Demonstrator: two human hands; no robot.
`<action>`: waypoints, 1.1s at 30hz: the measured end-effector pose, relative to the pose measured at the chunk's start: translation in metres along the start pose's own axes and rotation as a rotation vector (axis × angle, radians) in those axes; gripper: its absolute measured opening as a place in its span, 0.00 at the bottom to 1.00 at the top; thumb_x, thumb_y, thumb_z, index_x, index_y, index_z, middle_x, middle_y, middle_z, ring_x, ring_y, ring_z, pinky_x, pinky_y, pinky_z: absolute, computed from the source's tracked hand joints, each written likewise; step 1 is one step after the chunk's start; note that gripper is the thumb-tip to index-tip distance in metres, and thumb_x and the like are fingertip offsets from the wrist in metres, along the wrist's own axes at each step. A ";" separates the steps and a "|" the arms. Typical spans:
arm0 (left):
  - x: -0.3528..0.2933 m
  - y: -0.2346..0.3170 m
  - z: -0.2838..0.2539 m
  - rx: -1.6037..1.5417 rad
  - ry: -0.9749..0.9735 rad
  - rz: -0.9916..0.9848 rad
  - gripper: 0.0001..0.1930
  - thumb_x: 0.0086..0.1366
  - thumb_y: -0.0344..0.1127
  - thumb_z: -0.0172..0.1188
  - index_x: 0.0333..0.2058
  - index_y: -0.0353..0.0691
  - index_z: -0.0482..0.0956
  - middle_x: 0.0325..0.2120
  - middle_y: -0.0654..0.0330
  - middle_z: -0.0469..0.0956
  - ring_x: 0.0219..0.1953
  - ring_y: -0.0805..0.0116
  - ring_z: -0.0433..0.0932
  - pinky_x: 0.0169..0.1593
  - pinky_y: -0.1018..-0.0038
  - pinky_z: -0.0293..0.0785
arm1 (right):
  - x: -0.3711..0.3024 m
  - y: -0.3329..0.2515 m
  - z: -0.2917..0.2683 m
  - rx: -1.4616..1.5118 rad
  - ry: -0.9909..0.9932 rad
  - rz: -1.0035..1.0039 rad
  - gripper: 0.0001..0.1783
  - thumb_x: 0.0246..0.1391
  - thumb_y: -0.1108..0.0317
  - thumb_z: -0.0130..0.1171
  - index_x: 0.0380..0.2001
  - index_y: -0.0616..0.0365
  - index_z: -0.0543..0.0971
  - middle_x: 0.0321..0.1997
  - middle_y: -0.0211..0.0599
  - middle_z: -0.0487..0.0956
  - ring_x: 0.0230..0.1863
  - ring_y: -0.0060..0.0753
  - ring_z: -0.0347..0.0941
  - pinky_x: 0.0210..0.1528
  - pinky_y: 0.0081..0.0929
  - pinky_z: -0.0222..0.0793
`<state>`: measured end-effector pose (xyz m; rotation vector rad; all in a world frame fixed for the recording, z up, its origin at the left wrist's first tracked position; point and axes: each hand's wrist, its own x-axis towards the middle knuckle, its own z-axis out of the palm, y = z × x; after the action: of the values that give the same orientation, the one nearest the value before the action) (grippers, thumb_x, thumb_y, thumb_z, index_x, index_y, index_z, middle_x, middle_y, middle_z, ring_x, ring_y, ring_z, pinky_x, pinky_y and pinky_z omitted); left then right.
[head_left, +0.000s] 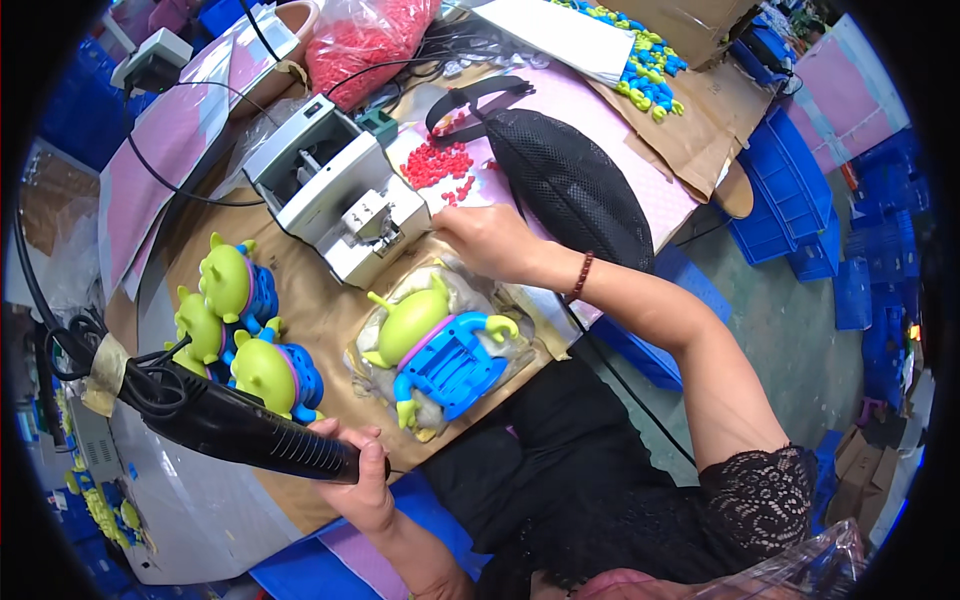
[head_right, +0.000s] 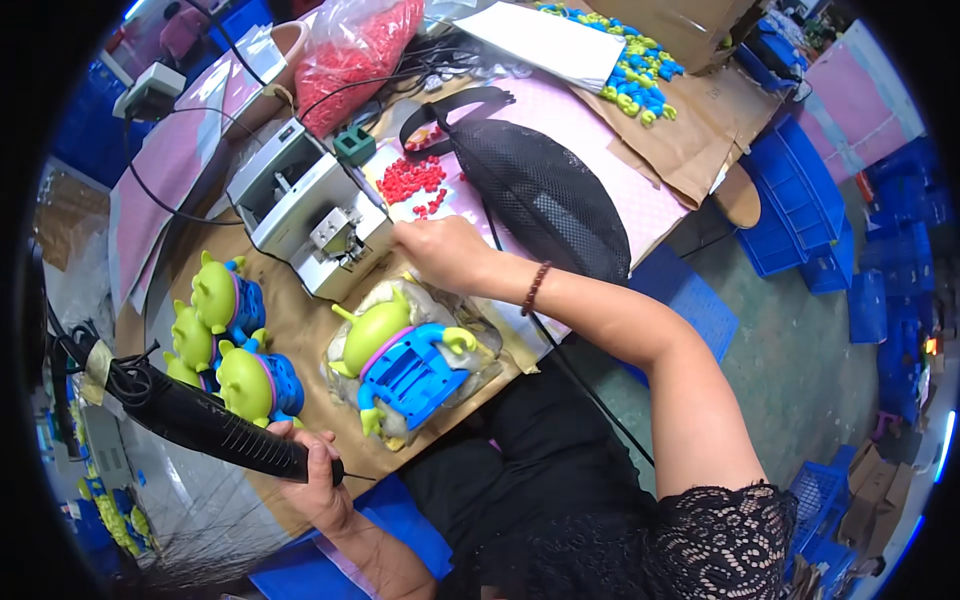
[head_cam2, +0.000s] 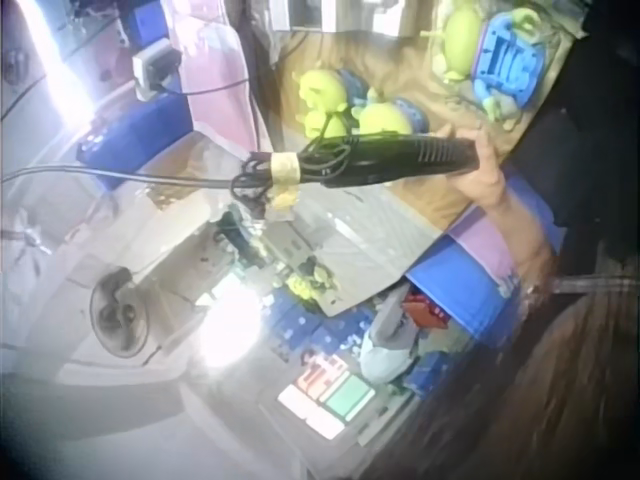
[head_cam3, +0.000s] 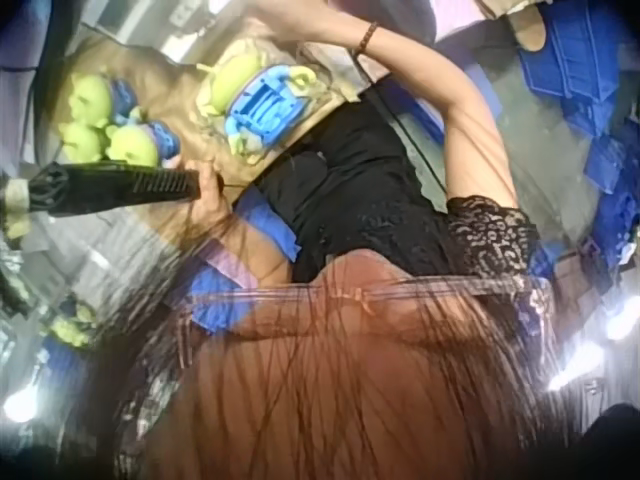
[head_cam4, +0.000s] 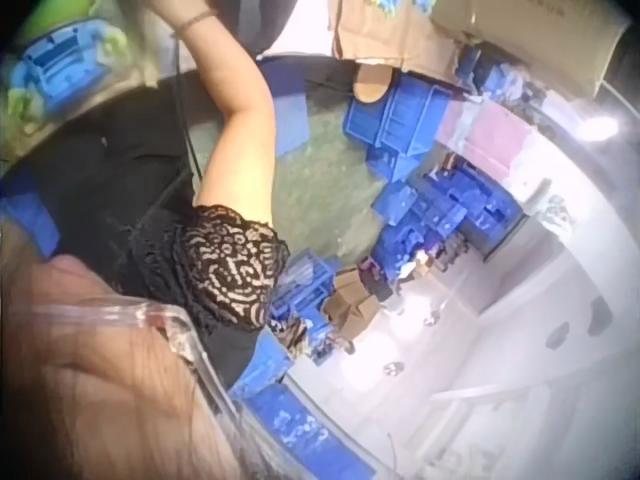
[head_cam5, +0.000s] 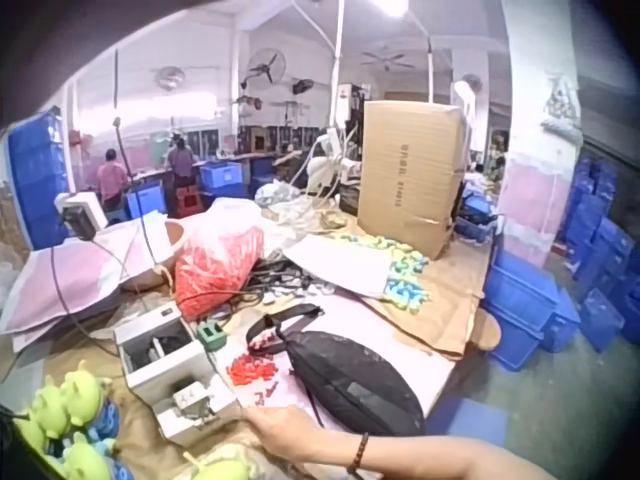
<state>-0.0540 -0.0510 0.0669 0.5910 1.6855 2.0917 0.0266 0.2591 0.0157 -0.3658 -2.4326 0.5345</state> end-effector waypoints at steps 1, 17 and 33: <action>0.000 0.000 0.002 -0.012 -0.001 -0.009 0.28 0.55 0.27 0.69 0.53 0.35 0.66 0.26 0.62 0.74 0.31 0.71 0.76 0.48 0.65 0.75 | -0.008 0.007 -0.008 -0.045 -0.056 0.040 0.04 0.55 0.68 0.57 0.33 0.55 0.75 0.25 0.42 0.79 0.28 0.48 0.79 0.29 0.41 0.73; 0.001 0.007 0.025 -0.018 -0.034 -0.098 0.27 0.52 0.21 0.69 0.50 0.33 0.68 0.28 0.60 0.76 0.35 0.69 0.77 0.46 0.71 0.74 | -0.033 0.036 -0.027 -0.270 -0.497 -0.076 0.16 0.50 0.73 0.54 0.44 0.64 0.74 0.33 0.45 0.78 0.37 0.48 0.78 0.37 0.40 0.76; -0.002 0.003 0.020 -0.026 -0.041 -0.060 0.27 0.52 0.21 0.69 0.51 0.34 0.68 0.27 0.59 0.76 0.34 0.68 0.77 0.47 0.69 0.75 | 0.005 -0.005 0.012 -0.064 -0.077 0.075 0.06 0.57 0.69 0.59 0.38 0.56 0.77 0.28 0.44 0.81 0.29 0.48 0.79 0.30 0.40 0.73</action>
<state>-0.0412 -0.0361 0.0737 0.5639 1.6313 2.0427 0.0149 0.2536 0.0118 -0.4730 -2.5232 0.5121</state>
